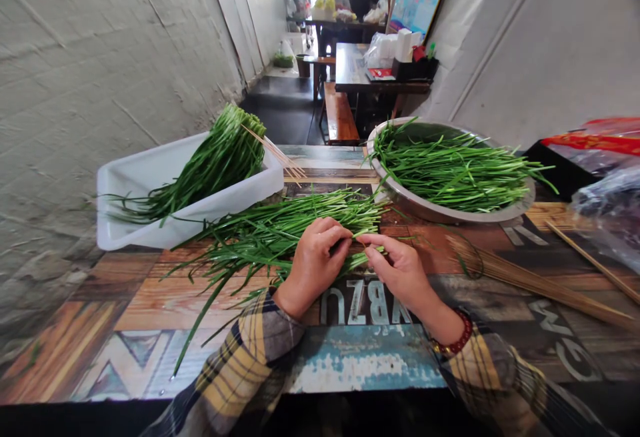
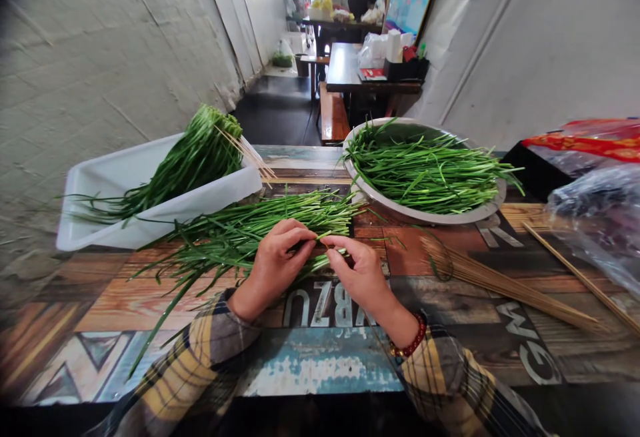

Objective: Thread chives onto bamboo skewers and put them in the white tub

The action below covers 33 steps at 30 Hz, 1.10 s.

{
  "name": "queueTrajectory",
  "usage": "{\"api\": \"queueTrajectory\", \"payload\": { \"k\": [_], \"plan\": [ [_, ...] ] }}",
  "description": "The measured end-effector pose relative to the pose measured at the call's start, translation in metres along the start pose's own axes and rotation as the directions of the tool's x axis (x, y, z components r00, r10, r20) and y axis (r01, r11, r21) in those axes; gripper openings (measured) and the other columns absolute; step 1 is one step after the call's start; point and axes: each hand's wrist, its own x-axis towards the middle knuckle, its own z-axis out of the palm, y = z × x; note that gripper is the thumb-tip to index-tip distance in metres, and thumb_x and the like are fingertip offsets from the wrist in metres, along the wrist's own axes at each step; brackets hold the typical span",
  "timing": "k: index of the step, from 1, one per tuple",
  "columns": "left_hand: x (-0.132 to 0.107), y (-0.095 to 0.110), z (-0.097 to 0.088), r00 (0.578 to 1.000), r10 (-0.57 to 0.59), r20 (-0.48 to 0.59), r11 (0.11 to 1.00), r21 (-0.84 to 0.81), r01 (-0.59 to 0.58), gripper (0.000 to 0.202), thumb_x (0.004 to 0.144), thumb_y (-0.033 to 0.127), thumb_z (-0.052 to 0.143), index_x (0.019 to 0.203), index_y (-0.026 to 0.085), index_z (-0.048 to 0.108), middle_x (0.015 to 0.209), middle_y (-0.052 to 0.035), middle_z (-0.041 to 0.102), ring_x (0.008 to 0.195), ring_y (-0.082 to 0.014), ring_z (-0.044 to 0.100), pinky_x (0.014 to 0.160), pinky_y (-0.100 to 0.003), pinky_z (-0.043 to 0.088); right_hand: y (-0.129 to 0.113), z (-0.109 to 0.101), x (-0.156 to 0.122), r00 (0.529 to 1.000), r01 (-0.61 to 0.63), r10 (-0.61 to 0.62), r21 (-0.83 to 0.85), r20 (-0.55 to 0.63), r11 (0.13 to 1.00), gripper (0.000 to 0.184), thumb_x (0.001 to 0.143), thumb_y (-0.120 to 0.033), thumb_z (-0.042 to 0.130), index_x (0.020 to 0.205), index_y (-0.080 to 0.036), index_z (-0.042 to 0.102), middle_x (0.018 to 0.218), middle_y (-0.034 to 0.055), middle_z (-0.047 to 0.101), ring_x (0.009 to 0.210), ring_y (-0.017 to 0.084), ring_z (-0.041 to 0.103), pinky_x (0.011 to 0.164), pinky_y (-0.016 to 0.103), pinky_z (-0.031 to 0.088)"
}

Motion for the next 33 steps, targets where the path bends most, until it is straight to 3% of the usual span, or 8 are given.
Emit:
{"api": "queueTrajectory", "payload": {
  "k": [33],
  "plan": [
    [-0.0002,-0.0017,0.0005,0.998,0.057,0.023,0.997,-0.048,-0.056,0.013,0.087,0.016,0.056,0.08,0.019,0.067,0.077,-0.0037,0.063,0.073,-0.0144,0.057,0.066,-0.027,0.045,0.0008,-0.0028,0.0023,0.998,-0.02,0.019,0.014,0.053,1.0,0.027,0.084,-0.034,0.054,0.099,-0.015,0.068,0.059,-0.0011,0.058,0.051,0.011,0.052,0.044,0.021,0.038]
  ]
}}
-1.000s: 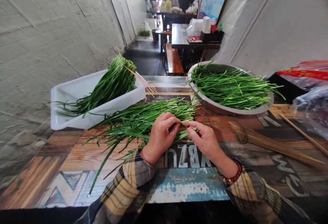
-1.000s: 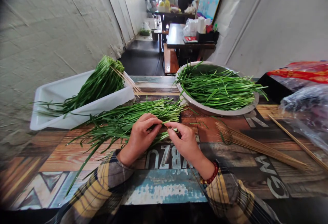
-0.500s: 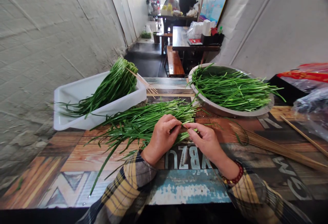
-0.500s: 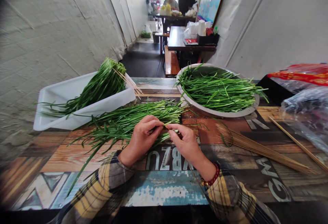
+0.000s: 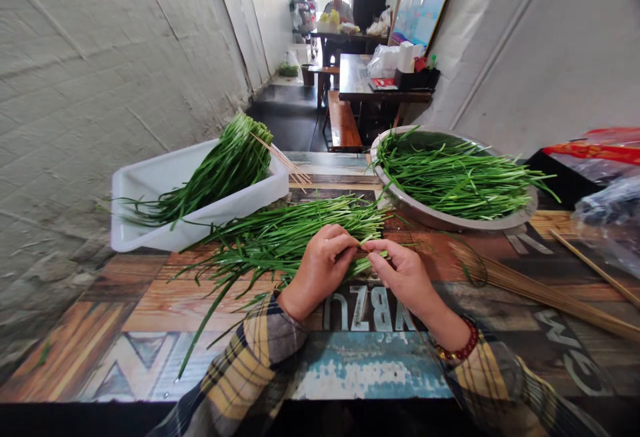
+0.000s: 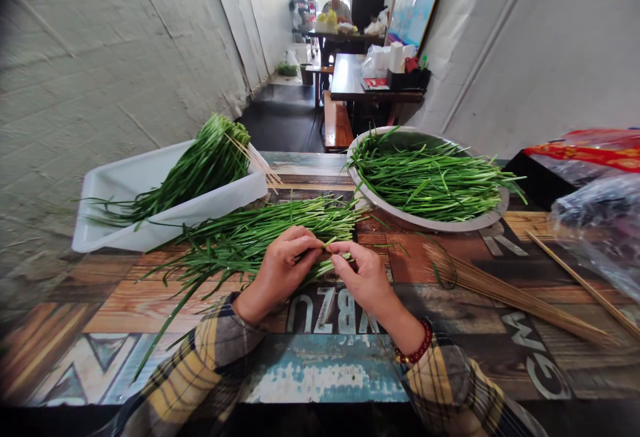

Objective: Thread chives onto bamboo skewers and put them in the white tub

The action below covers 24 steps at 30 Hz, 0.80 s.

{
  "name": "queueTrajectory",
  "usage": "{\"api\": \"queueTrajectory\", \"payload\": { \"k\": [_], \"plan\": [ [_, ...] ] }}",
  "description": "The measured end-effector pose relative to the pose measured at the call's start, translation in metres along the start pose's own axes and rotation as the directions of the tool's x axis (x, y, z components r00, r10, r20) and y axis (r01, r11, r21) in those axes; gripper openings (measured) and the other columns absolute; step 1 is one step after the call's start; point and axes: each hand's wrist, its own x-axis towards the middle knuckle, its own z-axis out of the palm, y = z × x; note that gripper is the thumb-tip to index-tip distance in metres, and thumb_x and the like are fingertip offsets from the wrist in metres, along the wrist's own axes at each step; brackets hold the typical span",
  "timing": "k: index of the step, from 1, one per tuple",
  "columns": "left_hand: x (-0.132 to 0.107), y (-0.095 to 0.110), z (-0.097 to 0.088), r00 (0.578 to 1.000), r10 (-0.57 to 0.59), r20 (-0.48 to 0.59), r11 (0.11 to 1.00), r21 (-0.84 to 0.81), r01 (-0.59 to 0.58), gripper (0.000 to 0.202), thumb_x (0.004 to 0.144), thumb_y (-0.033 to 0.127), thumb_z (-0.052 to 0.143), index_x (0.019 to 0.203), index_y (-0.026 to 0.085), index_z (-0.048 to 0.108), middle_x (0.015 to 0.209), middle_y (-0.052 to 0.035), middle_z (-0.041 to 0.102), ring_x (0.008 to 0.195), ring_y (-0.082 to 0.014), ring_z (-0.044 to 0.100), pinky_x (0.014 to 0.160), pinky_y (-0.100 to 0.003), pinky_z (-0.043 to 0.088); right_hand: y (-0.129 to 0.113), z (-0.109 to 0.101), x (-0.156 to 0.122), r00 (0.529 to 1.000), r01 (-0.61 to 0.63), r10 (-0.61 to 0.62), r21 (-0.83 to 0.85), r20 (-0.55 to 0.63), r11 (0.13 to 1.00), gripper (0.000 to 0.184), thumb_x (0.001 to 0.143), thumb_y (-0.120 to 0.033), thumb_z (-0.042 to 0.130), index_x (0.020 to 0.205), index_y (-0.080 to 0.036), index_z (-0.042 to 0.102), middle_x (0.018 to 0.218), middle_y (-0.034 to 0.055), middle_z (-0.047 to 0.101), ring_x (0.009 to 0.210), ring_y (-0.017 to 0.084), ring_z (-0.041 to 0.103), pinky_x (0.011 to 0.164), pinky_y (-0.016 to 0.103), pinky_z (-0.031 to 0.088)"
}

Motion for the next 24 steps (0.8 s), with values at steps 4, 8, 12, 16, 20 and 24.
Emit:
{"api": "queueTrajectory", "payload": {
  "k": [4,8,12,16,20,24],
  "plan": [
    [-0.0005,0.0004,0.0003,1.0,-0.021,-0.02,1.0,0.006,0.022,0.012,0.085,0.013,0.057,0.083,0.019,0.067,0.079,-0.004,0.063,0.076,-0.0152,0.057,0.067,-0.028,0.046,-0.0021,-0.0001,0.0005,1.0,0.002,-0.002,0.004,0.01,1.0,0.027,0.084,-0.033,0.054,0.099,-0.015,0.068,0.057,-0.0016,0.056,0.051,0.012,0.051,0.045,0.022,0.038],
    [-0.0009,0.0005,0.0008,0.999,-0.028,-0.022,1.0,-0.004,0.028,0.012,0.085,0.012,0.057,0.087,0.019,0.068,0.081,-0.0044,0.063,0.078,-0.0156,0.058,0.069,-0.028,0.046,-0.0022,-0.0005,0.0005,1.0,0.001,-0.001,0.012,0.016,1.0,0.029,0.084,-0.034,0.054,0.1,-0.015,0.069,0.054,-0.0027,0.053,0.049,0.012,0.05,0.046,0.022,0.039],
    [0.0,0.0005,0.0004,0.999,-0.029,-0.023,0.999,-0.012,0.029,0.012,0.085,0.012,0.057,0.085,0.019,0.068,0.08,-0.004,0.062,0.077,-0.0154,0.057,0.068,-0.028,0.046,-0.0016,-0.0017,0.0,1.0,-0.006,0.005,0.006,0.025,1.0,0.029,0.085,-0.034,0.055,0.1,-0.015,0.07,0.053,-0.0029,0.052,0.051,0.012,0.051,0.047,0.023,0.04],
    [0.0009,0.0006,-0.0002,0.999,-0.041,-0.029,0.999,-0.025,0.04,0.012,0.084,0.012,0.059,0.084,0.019,0.069,0.079,-0.0037,0.062,0.076,-0.0152,0.057,0.067,-0.028,0.046,-0.0003,-0.0016,-0.0007,1.0,-0.004,0.003,0.015,0.025,1.0,0.029,0.085,-0.034,0.054,0.101,-0.016,0.071,0.053,-0.0027,0.053,0.052,0.013,0.052,0.048,0.023,0.042],
    [0.0011,0.0016,-0.0005,0.997,-0.068,-0.035,0.996,-0.059,0.066,0.013,0.084,0.011,0.058,0.082,0.018,0.069,0.078,-0.0036,0.063,0.075,-0.0148,0.058,0.067,-0.027,0.046,0.0004,-0.0005,-0.0016,1.0,-0.008,0.008,0.049,-0.001,0.999,0.029,0.084,-0.035,0.056,0.102,-0.017,0.071,0.056,-0.0014,0.056,0.052,0.012,0.053,0.047,0.023,0.042],
    [0.0015,0.0034,-0.0009,0.994,-0.099,-0.04,0.992,-0.079,0.096,0.012,0.084,0.012,0.059,0.081,0.018,0.069,0.077,-0.0035,0.063,0.075,-0.0144,0.058,0.067,-0.026,0.046,0.0,-0.0004,-0.0024,1.0,-0.017,0.016,0.077,0.008,0.997,0.031,0.084,-0.035,0.057,0.104,-0.015,0.071,0.056,-0.0014,0.056,0.051,0.011,0.051,0.045,0.022,0.04]
  ]
}}
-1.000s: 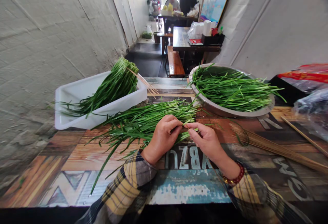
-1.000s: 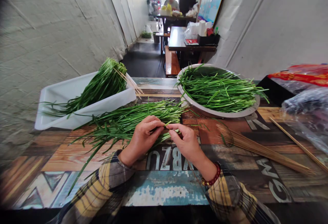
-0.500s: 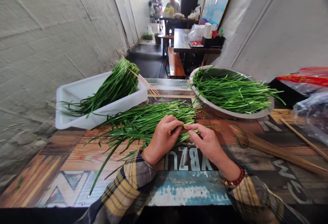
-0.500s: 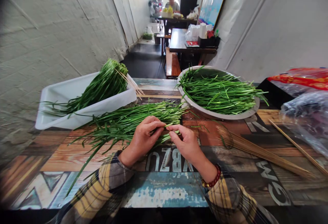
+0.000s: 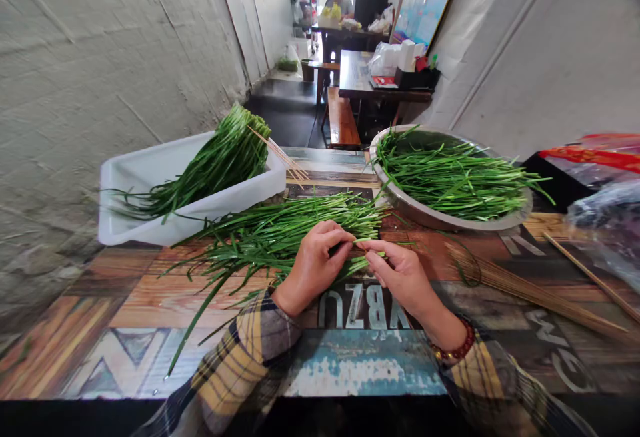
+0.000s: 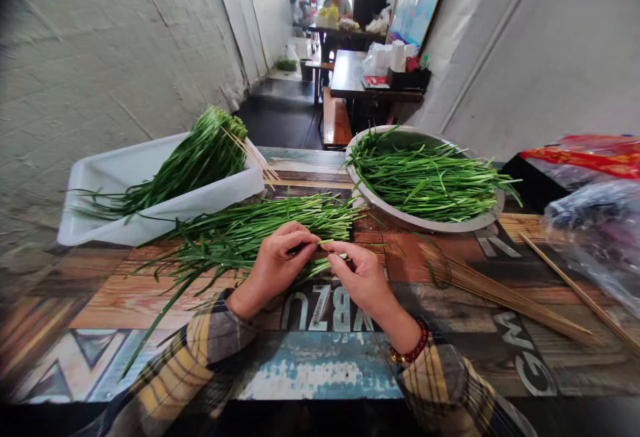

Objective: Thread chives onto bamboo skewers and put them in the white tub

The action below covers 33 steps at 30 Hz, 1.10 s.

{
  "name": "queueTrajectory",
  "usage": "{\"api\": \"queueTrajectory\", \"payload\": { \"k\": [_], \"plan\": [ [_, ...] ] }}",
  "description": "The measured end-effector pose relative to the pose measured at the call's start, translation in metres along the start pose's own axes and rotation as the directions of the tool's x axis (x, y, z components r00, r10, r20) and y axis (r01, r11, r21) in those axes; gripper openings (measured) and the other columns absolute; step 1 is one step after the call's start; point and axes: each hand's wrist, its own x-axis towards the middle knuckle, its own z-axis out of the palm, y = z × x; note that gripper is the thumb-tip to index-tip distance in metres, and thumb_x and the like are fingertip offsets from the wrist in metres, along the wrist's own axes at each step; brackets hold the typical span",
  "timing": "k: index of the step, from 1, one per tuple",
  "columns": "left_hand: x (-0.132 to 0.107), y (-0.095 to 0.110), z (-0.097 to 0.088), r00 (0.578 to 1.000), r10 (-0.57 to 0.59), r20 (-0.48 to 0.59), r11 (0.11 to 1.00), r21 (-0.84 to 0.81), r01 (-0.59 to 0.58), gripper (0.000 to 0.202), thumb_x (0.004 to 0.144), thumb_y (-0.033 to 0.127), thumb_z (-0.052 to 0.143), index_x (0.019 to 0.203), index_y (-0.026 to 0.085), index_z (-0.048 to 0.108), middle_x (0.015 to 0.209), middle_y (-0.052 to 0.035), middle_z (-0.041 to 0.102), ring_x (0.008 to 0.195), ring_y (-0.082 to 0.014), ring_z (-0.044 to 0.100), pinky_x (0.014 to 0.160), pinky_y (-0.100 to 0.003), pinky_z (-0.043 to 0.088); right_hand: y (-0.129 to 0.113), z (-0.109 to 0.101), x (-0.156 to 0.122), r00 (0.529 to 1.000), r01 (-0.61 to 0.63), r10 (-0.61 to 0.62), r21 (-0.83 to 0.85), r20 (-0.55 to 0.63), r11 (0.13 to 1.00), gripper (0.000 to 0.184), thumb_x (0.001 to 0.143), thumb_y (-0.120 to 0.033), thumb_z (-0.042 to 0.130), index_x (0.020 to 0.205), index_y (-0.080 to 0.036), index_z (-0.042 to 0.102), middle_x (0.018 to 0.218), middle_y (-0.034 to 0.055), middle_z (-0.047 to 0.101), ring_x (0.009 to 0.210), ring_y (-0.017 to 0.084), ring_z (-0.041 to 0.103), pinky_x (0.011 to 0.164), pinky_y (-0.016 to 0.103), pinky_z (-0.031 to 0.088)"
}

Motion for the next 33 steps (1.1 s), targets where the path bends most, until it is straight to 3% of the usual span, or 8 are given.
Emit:
{"api": "queueTrajectory", "payload": {
  "k": [12,33],
  "plan": [
    [-0.0006,-0.0011,-0.0003,0.999,-0.052,0.007,0.998,-0.035,0.052,0.012,0.083,0.011,0.059,0.082,0.016,0.07,0.077,-0.0035,0.063,0.075,-0.0142,0.058,0.069,-0.026,0.045,0.0009,0.0006,-0.0014,1.0,0.008,-0.007,0.012,-0.009,1.0,0.033,0.083,-0.036,0.058,0.105,-0.017,0.072,0.055,-0.0011,0.055,0.049,0.011,0.049,0.043,0.021,0.038],
    [-0.0026,-0.0034,0.0019,0.999,-0.03,0.019,0.998,-0.051,0.031,0.011,0.084,0.012,0.059,0.082,0.017,0.069,0.077,-0.0027,0.062,0.074,-0.0137,0.057,0.068,-0.025,0.045,0.0005,0.0002,-0.0008,1.0,0.004,-0.004,0.009,-0.005,1.0,0.031,0.084,-0.035,0.058,0.103,-0.016,0.073,0.056,-0.0011,0.057,0.052,0.012,0.052,0.047,0.022,0.041]
  ]
}}
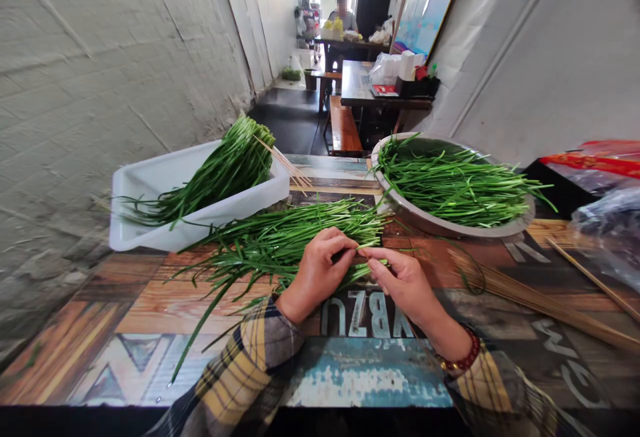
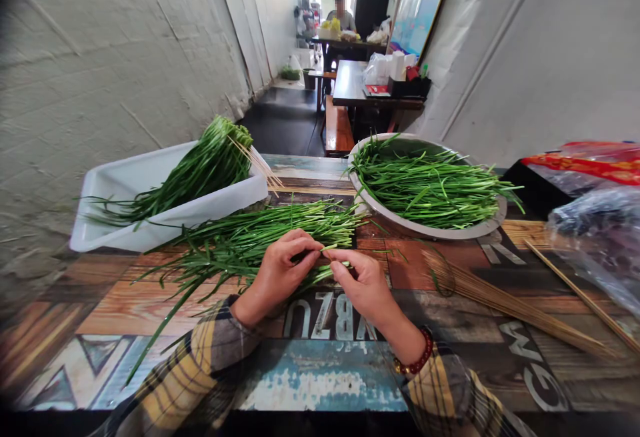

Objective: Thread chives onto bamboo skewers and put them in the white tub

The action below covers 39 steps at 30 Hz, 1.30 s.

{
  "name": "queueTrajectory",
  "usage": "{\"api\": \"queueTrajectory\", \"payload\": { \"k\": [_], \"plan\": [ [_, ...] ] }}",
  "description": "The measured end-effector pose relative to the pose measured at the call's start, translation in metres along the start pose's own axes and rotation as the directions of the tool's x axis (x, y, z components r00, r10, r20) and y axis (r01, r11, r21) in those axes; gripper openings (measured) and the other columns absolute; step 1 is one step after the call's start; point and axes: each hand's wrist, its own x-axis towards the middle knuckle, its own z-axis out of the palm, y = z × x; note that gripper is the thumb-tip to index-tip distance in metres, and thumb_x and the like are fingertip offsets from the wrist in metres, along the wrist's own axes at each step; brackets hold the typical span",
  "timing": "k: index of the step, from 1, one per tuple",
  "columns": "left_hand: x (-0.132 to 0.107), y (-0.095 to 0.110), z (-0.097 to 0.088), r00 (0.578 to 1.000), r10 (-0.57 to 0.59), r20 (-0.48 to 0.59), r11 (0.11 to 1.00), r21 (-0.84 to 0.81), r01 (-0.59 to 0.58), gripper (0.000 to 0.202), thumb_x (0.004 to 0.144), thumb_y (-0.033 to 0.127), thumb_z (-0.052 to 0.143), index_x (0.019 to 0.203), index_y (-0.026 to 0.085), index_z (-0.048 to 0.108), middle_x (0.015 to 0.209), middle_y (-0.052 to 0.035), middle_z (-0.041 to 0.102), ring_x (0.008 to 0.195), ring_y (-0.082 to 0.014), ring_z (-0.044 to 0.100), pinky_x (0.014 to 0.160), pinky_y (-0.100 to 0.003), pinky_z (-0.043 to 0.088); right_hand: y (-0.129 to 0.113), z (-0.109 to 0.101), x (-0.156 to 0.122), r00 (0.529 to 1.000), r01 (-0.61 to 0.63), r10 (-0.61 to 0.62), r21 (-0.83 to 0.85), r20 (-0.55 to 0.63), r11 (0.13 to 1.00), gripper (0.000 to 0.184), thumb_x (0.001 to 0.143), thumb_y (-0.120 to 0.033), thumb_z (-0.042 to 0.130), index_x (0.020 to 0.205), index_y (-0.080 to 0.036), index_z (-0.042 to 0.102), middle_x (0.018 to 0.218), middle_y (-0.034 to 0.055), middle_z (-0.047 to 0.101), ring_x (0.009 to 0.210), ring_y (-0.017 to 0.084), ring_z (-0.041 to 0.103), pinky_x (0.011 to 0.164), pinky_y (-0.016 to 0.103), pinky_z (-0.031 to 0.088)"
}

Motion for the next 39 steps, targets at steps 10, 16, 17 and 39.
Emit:
{"api": "queueTrajectory", "payload": {
  "k": [10,16,17,39],
  "plan": [
    [0.0011,0.0019,-0.0005,1.0,-0.024,-0.009,1.0,-0.01,0.024,0.012,0.084,0.013,0.059,0.083,0.017,0.07,0.077,-0.0032,0.063,0.074,-0.014,0.058,0.069,-0.026,0.046,-0.0013,0.0012,-0.0017,1.0,-0.009,0.009,0.008,-0.022,1.0,0.033,0.083,-0.035,0.058,0.106,-0.016,0.073,0.06,0.0004,0.061,0.054,0.013,0.055,0.049,0.023,0.044],
    [0.0002,0.0006,0.0,1.0,-0.012,-0.003,1.0,0.0,0.012,0.011,0.084,0.014,0.059,0.085,0.018,0.07,0.079,-0.0032,0.063,0.075,-0.0138,0.058,0.069,-0.026,0.046,-0.0001,0.0005,-0.0017,1.0,-0.019,0.019,-0.009,-0.013,1.0,0.033,0.083,-0.035,0.056,0.107,-0.019,0.073,0.058,0.0002,0.06,0.055,0.014,0.056,0.048,0.024,0.044],
    [0.0002,0.0003,0.0001,1.0,-0.005,-0.002,1.0,0.004,0.005,0.011,0.084,0.014,0.059,0.085,0.018,0.07,0.079,-0.0032,0.063,0.075,-0.0139,0.058,0.068,-0.026,0.046,0.0,0.0005,-0.0016,1.0,-0.02,0.019,-0.009,-0.009,1.0,0.033,0.084,-0.035,0.056,0.107,-0.019,0.072,0.058,0.0,0.059,0.054,0.014,0.056,0.047,0.024,0.044],
    [-0.0001,-0.0003,0.0007,0.997,0.07,0.038,0.995,0.063,-0.072,0.012,0.084,0.012,0.058,0.08,0.018,0.067,0.077,-0.0032,0.062,0.075,-0.0147,0.056,0.068,-0.027,0.044,0.0047,0.0029,-0.0007,0.996,0.088,-0.087,-0.044,0.027,0.995,0.035,0.09,-0.029,0.051,0.124,-0.02,0.051,0.072,-0.0034,0.052,0.058,0.01,0.048,0.054,0.022,0.038]
  ]
}}
